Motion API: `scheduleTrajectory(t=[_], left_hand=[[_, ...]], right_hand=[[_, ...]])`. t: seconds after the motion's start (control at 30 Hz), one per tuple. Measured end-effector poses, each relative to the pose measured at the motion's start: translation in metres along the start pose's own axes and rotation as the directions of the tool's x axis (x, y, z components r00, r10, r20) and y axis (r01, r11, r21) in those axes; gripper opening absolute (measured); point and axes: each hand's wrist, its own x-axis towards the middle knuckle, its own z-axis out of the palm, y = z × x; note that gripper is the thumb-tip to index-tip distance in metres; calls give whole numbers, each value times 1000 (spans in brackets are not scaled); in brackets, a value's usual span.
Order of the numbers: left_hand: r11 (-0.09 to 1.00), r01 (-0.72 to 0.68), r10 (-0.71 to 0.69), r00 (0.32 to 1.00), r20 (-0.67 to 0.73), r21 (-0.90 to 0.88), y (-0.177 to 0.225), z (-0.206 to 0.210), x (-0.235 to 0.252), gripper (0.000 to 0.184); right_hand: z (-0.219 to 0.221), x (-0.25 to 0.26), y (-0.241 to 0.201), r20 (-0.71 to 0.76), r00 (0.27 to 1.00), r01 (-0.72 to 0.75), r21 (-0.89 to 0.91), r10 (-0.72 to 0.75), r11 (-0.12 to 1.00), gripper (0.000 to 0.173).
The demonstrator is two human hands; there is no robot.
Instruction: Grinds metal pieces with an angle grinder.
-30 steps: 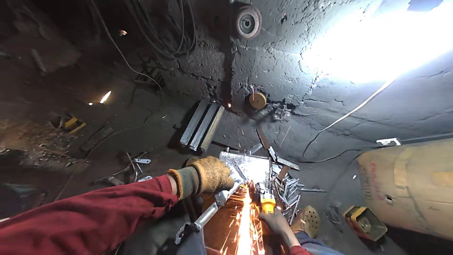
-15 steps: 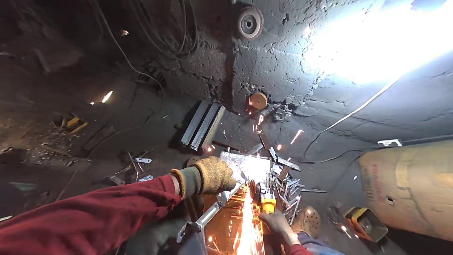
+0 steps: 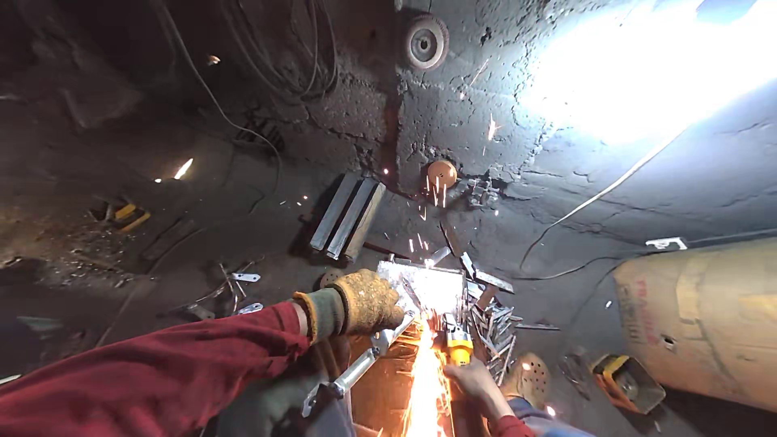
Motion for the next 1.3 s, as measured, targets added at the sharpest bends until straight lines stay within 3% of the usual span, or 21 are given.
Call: scheduleTrajectory(t=[0.47,0.7,1.3], left_hand=[[998,58,-56,997,55,-39,3,-6,-1,17],[1000,-1,1,1000,-7,-27,-1,3,-4,15],[999,27,-26,999,29,-22,6,-7,0,15]], right_hand=[[0,-6,-3,1,1000,-28,-68,28,997,71],[-2,-1,-2,-2,1000,-8,-88,8,996,70],[-4,-4,-7,-10,1000,-12,-89,11,996,75]])
